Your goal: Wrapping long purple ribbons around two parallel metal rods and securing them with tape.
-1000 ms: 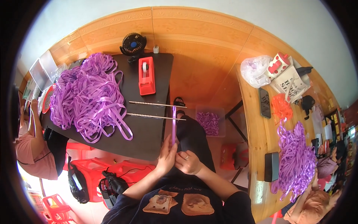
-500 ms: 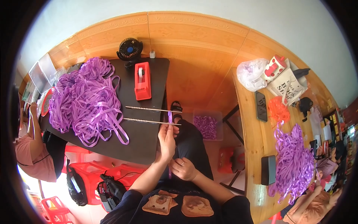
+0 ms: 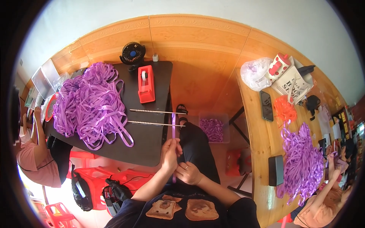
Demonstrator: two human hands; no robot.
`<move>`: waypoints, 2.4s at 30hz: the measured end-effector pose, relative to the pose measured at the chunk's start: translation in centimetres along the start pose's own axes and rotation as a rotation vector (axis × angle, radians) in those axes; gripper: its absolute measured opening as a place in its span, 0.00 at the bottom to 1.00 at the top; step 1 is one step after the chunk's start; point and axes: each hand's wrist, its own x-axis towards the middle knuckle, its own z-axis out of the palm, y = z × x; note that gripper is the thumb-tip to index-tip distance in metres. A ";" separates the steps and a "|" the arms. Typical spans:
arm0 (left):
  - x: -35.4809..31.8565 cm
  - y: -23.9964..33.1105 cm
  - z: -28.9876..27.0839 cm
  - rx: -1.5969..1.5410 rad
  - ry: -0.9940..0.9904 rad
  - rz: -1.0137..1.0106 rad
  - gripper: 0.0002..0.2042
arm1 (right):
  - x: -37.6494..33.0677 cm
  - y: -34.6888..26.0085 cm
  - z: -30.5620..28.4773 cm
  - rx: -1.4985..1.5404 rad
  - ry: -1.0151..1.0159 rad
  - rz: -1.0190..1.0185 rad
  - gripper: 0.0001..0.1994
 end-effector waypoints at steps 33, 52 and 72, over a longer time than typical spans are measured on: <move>-4.8 -0.4 -2.9 0.067 -0.053 0.007 0.12 | 8.4 3.2 1.1 1.455 0.435 1.421 0.10; -9.9 8.8 -4.1 0.238 -0.510 -0.063 0.14 | 12.7 2.3 -5.5 1.614 0.471 1.229 0.06; 6.7 24.9 6.0 0.191 -0.653 0.105 0.15 | 18.2 13.2 -9.0 1.163 0.142 0.678 0.08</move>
